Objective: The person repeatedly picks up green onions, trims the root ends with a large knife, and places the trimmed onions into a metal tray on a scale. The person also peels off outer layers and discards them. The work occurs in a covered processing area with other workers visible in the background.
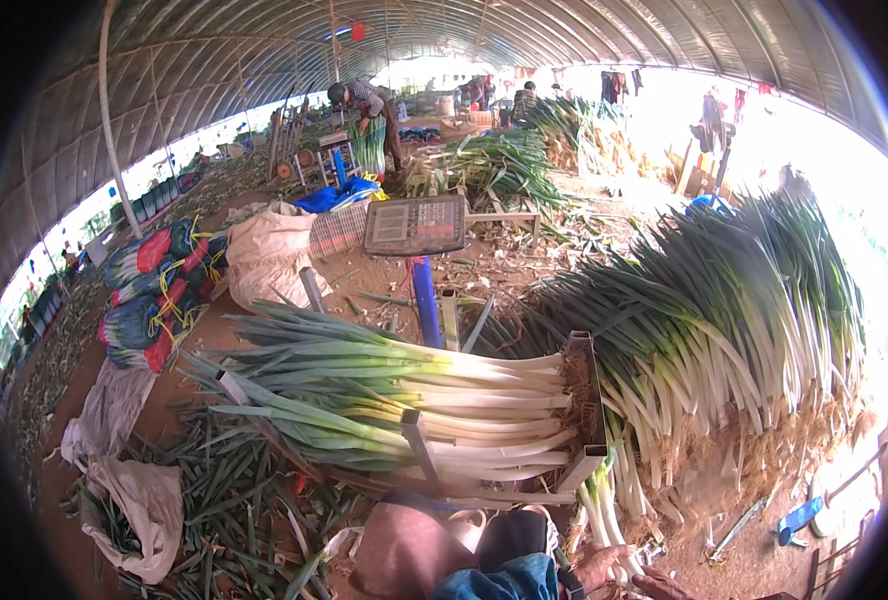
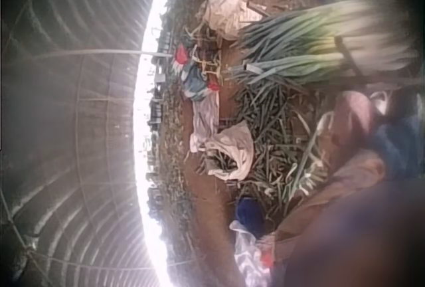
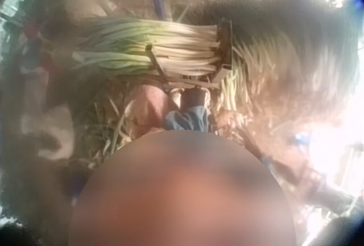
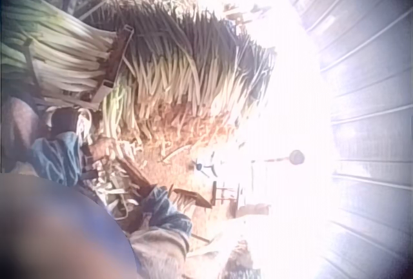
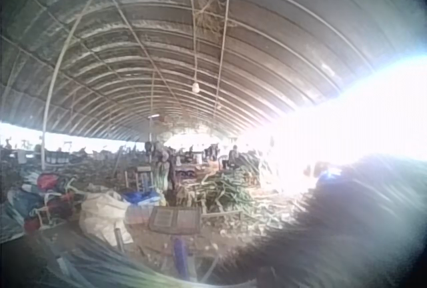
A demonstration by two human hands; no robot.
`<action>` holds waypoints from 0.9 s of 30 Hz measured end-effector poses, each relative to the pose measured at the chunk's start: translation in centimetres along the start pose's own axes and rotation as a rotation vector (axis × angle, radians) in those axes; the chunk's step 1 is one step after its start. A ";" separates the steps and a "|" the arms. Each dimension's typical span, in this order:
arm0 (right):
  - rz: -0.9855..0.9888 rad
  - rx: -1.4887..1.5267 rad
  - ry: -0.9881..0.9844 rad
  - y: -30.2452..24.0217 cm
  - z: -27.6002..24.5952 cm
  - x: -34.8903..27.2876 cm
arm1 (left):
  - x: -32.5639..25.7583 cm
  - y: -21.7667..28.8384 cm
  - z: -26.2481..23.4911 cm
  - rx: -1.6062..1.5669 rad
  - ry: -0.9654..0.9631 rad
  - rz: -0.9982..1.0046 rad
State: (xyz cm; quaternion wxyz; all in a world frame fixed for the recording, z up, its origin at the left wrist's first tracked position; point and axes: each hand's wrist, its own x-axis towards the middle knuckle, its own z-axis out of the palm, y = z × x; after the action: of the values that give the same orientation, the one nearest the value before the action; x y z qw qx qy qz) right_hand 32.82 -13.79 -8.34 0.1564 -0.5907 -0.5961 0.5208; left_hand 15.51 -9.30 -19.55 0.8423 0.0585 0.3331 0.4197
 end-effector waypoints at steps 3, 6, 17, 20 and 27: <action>0.013 0.024 -0.038 -0.5 0.5 0.5 | -0.8 0.6 0.3 -0.007 0.003 0.007; 0.019 0.041 -0.060 -0.8 0.8 0.8 | -1.1 1.0 0.4 -0.018 -0.001 0.027; 0.046 0.062 -0.106 -2.0 1.0 1.6 | -0.7 1.0 0.2 0.106 0.101 0.042; 0.047 0.063 -0.116 -2.1 1.1 1.8 | -0.7 1.2 0.2 0.106 0.099 0.021; 0.052 0.050 -0.146 -2.5 1.1 2.3 | -1.5 1.5 1.2 0.154 0.191 0.060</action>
State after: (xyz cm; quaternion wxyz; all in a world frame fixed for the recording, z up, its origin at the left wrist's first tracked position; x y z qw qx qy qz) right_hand 30.01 -11.68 -7.73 0.1136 -0.5623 -0.5773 0.5811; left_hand 14.61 -9.23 -17.26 0.7868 0.0925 0.4413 0.4215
